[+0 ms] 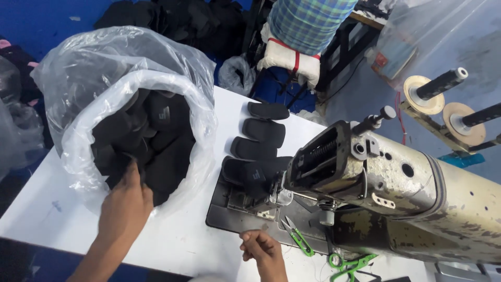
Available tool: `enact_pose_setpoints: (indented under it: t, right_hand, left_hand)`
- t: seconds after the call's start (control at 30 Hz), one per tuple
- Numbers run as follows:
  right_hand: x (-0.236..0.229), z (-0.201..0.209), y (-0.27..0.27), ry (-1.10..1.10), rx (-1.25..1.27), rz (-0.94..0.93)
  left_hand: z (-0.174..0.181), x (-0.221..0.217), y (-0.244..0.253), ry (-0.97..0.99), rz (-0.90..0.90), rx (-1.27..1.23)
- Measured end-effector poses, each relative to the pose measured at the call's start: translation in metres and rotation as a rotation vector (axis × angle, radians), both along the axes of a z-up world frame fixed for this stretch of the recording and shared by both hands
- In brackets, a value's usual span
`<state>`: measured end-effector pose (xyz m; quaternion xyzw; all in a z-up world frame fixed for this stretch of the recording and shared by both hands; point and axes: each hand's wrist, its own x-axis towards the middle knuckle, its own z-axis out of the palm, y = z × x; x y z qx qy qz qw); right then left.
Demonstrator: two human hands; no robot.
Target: Picking black fabric shoe components from a bag and aligning them on a sewing machine table for assembly.
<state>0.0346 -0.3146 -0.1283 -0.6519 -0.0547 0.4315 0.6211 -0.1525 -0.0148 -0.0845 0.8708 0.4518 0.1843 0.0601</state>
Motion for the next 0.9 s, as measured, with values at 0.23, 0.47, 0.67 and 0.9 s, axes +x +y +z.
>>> enact_pose_setpoints:
  t: [0.23, 0.47, 0.67, 0.9]
  right_hand:
    - [-0.006, 0.101, 0.019, -0.116, 0.139, -0.026]
    - [0.007, 0.052, -0.034, -0.191, 0.282, 0.02]
    - [0.006, 0.099, -0.02, 0.18, 0.459, -0.092]
    - [0.019, 0.015, -0.06, 0.22, 0.569, -0.051]
  left_hand:
    - [0.1, 0.007, -0.042, -0.629, -0.315, -1.27]
    - [0.094, 0.059, -0.075, -0.73, -0.659, -1.735]
    - [0.067, 0.078, -0.082, -0.691, -0.6, -1.83]
    - [0.075, 0.084, -0.078, -0.569, -0.707, -1.71]
